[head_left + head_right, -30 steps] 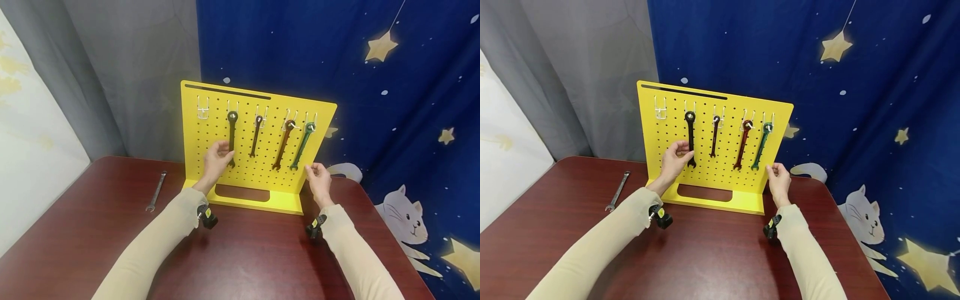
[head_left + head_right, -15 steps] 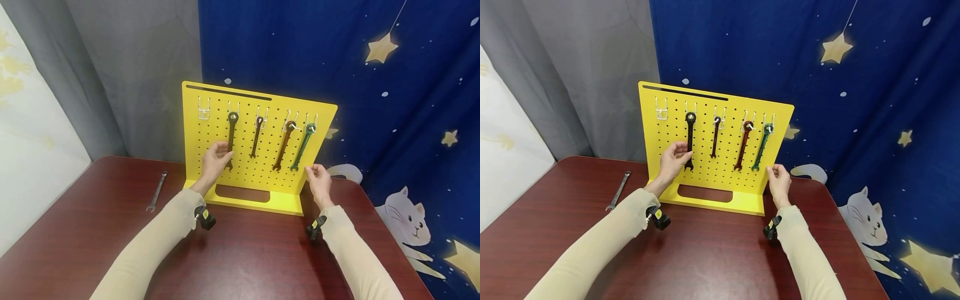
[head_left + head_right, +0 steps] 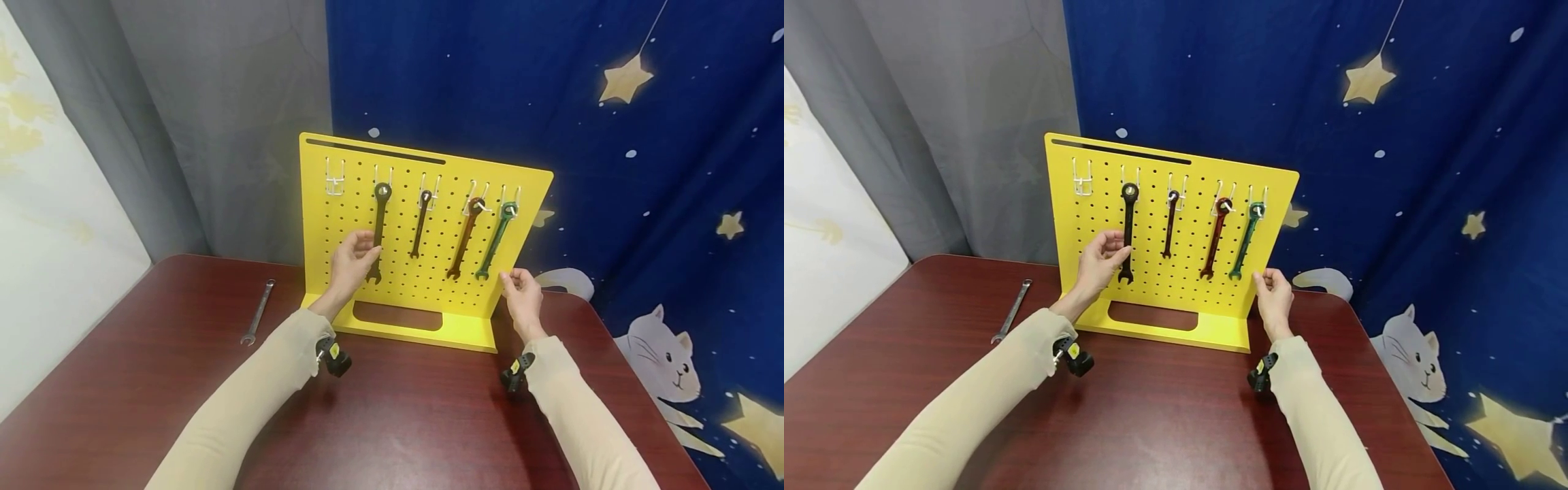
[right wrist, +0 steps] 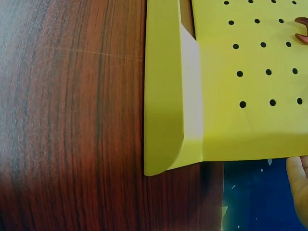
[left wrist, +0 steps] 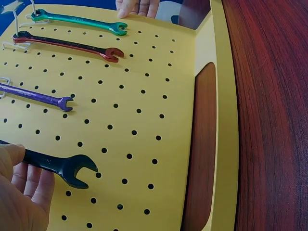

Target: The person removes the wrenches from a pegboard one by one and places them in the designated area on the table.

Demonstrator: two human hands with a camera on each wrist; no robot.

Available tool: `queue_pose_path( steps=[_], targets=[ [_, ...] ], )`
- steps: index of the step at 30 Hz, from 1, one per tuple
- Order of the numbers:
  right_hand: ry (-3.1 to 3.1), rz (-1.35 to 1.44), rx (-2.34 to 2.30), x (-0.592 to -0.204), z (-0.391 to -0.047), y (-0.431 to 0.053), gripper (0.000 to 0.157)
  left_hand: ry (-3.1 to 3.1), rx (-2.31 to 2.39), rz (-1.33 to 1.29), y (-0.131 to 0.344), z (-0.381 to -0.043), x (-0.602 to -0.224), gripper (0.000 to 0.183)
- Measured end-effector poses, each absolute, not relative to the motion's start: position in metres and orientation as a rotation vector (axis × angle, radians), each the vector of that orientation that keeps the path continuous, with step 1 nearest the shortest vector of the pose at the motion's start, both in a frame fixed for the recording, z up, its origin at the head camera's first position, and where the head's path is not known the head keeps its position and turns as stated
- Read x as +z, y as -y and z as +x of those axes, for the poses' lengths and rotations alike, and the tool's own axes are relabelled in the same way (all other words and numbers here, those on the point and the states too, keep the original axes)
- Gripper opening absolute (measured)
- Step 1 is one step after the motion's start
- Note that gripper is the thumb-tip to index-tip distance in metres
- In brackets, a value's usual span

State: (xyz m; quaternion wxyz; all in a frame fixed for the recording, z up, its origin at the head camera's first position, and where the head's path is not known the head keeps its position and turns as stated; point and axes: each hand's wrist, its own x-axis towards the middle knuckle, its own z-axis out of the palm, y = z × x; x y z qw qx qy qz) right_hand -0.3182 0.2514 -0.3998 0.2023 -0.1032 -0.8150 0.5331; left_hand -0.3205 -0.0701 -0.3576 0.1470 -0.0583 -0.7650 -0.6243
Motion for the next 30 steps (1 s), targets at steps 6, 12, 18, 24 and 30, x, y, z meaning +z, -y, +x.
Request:
queue_pose_path(
  steps=[6, 12, 18, 24, 30],
  targets=[
    [2.287, -0.290, 1.496, -0.3994, -0.3175, -0.2510, 0.031, 2.210, -1.818, -0.177, 0.0715, -0.3193, -0.3571, 0.030],
    [2.272, -0.278, 1.510, -0.3998, -0.3169, -0.2504, 0.030, 2.211, -1.825, -0.176, 0.0717, -0.3170, -0.3552, 0.029],
    [2.277, -0.279, 1.488, -0.3994, -0.3166, -0.2511, 0.028, 2.199, -1.854, -0.174, 0.0722, -0.3136, -0.3528, 0.029],
    [2.267, -0.277, 1.489, -0.4001, -0.3172, -0.2510, 0.029, 2.184, -1.911, -0.185, 0.0725, -0.3131, -0.3530, 0.028],
    [2.264, -0.281, 1.485, -0.4016, -0.3179, -0.2512, 0.030, 2.174, -1.937, -0.218, 0.0736, -0.3122, -0.3530, 0.030]
  ],
)
